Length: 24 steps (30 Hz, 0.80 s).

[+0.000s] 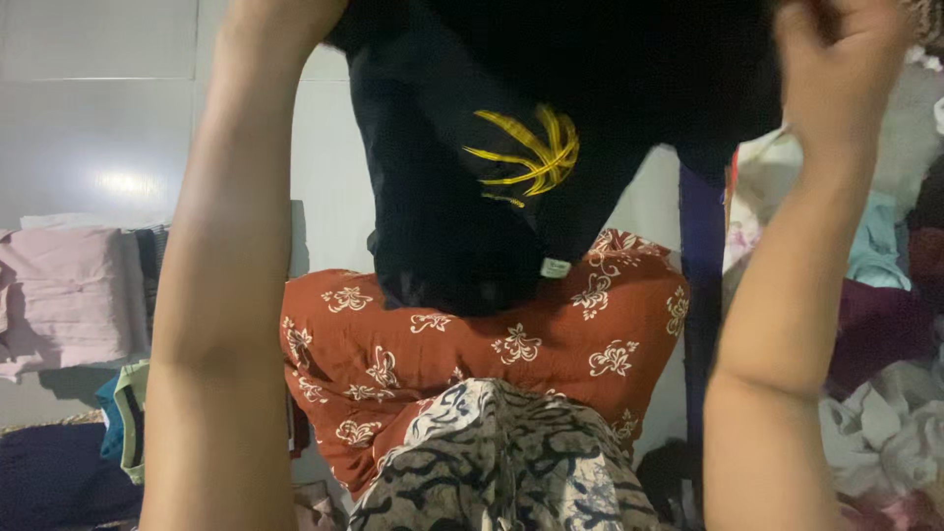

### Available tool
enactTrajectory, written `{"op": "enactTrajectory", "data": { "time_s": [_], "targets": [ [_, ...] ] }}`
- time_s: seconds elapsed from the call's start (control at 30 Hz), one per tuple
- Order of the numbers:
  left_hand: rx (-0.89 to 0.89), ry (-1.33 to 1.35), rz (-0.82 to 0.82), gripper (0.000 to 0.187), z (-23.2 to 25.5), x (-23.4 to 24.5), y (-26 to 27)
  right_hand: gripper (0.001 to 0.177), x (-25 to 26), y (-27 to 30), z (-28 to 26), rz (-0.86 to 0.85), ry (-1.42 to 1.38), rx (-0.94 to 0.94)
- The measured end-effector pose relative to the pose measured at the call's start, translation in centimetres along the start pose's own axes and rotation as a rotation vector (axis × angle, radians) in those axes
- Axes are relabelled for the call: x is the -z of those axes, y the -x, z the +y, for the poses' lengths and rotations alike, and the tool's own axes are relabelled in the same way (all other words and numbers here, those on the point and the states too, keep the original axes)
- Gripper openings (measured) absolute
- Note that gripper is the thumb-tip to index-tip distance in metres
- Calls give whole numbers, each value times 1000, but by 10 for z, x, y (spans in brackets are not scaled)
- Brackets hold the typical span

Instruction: The person folds several garments one by one, including gray shorts, a black t-shirt, and a blue t-shirt, placing each folded item into a neat stack on the floor.

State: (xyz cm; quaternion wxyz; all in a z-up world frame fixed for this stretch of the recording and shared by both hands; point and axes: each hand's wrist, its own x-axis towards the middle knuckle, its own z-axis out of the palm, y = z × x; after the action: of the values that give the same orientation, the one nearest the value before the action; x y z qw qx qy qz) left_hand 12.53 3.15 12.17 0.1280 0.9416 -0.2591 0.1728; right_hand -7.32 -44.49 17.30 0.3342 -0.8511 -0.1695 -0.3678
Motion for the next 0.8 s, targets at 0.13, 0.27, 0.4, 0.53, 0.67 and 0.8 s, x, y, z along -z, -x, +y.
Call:
{"op": "enactTrajectory", "data": {
  "time_s": [0.13,0.27,0.4,0.53,0.67,0.8],
  "targets": [
    [67,157,-57,15,-4,-36,-4,16,10,12,42,-54,88,-121],
    [148,346,-103,13,-9,-67,-9,22,38,29,52,3,436,-260],
    [188,537,-155,13,11,-85,-43,13,48,28,-6,-57,144,-380],
    [226,863,-112,15,20,-107,-72,21,19,8,-89,-291,-266,-290],
    [423,1096,-67,54,-45,-166,-9,30,-152,43,-105,-589,-221,-140],
    [548,773,-122,73,-86,-260,101,65,-289,130,-105,-606,227,176]
  ]
}}
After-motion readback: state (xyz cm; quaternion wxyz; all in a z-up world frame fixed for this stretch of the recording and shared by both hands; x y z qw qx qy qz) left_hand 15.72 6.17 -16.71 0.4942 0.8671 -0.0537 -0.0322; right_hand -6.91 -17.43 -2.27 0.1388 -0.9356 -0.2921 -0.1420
